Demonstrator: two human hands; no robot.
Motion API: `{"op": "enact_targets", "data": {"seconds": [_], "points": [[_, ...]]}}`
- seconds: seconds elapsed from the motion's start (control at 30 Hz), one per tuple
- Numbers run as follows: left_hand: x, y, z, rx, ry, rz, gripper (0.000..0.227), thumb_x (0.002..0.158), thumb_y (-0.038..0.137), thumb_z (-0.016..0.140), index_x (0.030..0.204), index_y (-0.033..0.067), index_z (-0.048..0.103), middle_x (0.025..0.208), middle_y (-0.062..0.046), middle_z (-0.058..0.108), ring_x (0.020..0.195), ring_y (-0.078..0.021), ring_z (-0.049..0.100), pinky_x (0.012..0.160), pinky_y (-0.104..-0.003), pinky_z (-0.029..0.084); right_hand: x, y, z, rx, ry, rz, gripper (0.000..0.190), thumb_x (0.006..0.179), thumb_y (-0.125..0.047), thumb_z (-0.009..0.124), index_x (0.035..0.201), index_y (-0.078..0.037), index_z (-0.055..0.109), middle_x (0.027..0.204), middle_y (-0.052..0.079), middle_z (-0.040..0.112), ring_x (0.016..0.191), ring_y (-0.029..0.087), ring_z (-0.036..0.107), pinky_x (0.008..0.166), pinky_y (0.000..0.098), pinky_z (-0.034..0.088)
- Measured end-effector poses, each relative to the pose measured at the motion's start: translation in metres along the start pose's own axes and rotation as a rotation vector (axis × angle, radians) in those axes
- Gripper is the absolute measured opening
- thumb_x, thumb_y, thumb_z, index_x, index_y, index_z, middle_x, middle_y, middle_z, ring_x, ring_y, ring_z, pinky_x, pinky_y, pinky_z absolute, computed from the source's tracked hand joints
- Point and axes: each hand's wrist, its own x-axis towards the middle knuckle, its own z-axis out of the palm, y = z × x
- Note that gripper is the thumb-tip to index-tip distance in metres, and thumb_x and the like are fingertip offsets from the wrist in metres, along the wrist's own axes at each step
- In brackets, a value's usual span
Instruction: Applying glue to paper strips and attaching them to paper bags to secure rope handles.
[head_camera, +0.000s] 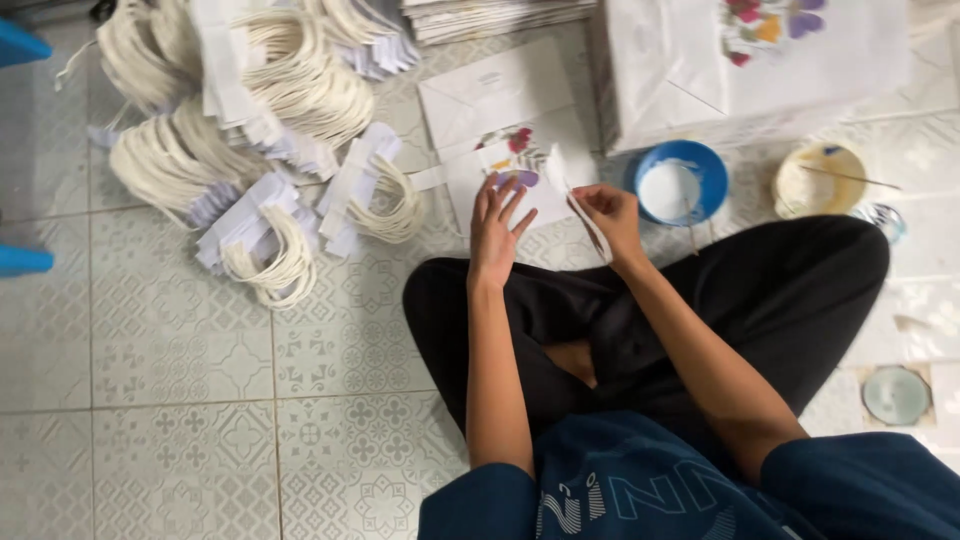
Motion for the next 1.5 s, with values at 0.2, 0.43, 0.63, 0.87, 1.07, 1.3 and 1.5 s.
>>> {"op": "enact_targets", "data": {"seconds": [0.2, 0.43, 0.63, 0.87, 1.07, 1.3, 1.5], "points": [[-0.002, -0.061, 0.01, -0.287, -0.288, -0.164, 0.057, 0.111, 0.052, 0.043, 0.157, 0.0178, 0.043, 0.16, -0.021, 0.042, 0.147, -0.0416, 0.041, 0.109, -0.063, 0.047, -0.008, 0.012, -0.063, -0.314, 0.068, -0.127, 0.014, 0.085, -0.017, 0.084, 0.097, -0.009, 0.081, 0.064, 0.007, 0.067, 0.058, 0.013, 0.058, 0.056, 0.0273, 0.048], [0.004, -0.104, 0.016, -0.38, -0.423, -0.041, 0.049, 0.095, 0.041, 0.057, 0.141, 0.0275, 0.064, 0.162, -0.013, 0.041, 0.153, -0.04, 0.03, 0.117, -0.068, 0.033, -0.012, 0.012, -0.077, -0.357, 0.047, -0.219, 0.014, 0.085, -0.011, 0.084, 0.096, -0.001, 0.08, 0.067, 0.011, 0.068, 0.062, 0.018, 0.065, 0.059, 0.0303, 0.052], [0.015, -0.119, -0.017, -0.201, -0.184, -0.086, 0.035, 0.11, 0.034, 0.055, 0.131, 0.007, 0.063, 0.144, -0.019, 0.06, 0.137, -0.0458, 0.051, 0.11, -0.067, 0.047, 0.01, 0.011, -0.131, -0.58, 0.006, -0.372, 0.026, 0.087, -0.021, 0.085, 0.1, 0.001, 0.078, 0.074, 0.016, 0.072, 0.072, 0.035, 0.071, 0.068, 0.0426, 0.057], [0.005, -0.114, -0.006, -0.238, -0.137, -0.129, 0.035, 0.108, 0.032, 0.055, 0.128, 0.0032, 0.06, 0.143, -0.022, 0.059, 0.136, -0.0462, 0.052, 0.11, -0.065, 0.049, 0.059, 0.06, -0.207, -0.839, -0.18, 0.018, 0.041, 0.077, -0.045, 0.085, 0.091, -0.008, 0.075, 0.079, 0.015, 0.074, 0.079, 0.038, 0.073, 0.077, 0.0492, 0.056], [0.005, -0.11, 0.0, -0.242, -0.139, -0.131, 0.039, 0.109, 0.032, 0.051, 0.128, -0.0006, 0.06, 0.142, -0.021, 0.059, 0.136, -0.0446, 0.051, 0.109, -0.063, 0.05, 0.06, 0.06, -0.198, -0.765, -0.198, 0.176, 0.042, 0.071, -0.037, 0.091, 0.09, -0.005, 0.071, 0.065, 0.01, 0.072, 0.055, 0.021, 0.071, 0.057, 0.0323, 0.058], [0.019, -0.109, 0.013, -0.263, -0.197, -0.109, 0.041, 0.109, 0.029, 0.047, 0.135, -0.0015, 0.054, 0.147, -0.018, 0.052, 0.135, -0.0467, 0.051, 0.107, -0.064, 0.052, 0.057, 0.045, -0.206, -0.968, -0.327, 0.21, 0.047, 0.069, -0.027, 0.088, 0.11, -0.006, 0.078, 0.092, 0.008, 0.08, 0.099, 0.035, 0.074, 0.091, 0.0489, 0.059], [0.042, -0.12, 0.016, -0.221, -0.223, -0.113, 0.041, 0.108, 0.029, 0.049, 0.136, 0.0004, 0.051, 0.148, -0.015, 0.047, 0.134, -0.047, 0.052, 0.107, -0.063, 0.053, 0.095, 0.043, -0.23, -1.239, -0.302, 0.125, 0.035, 0.074, -0.027, 0.081, 0.107, -0.017, 0.081, 0.097, 0.006, 0.081, 0.097, 0.039, 0.075, 0.089, 0.0534, 0.06]]}}
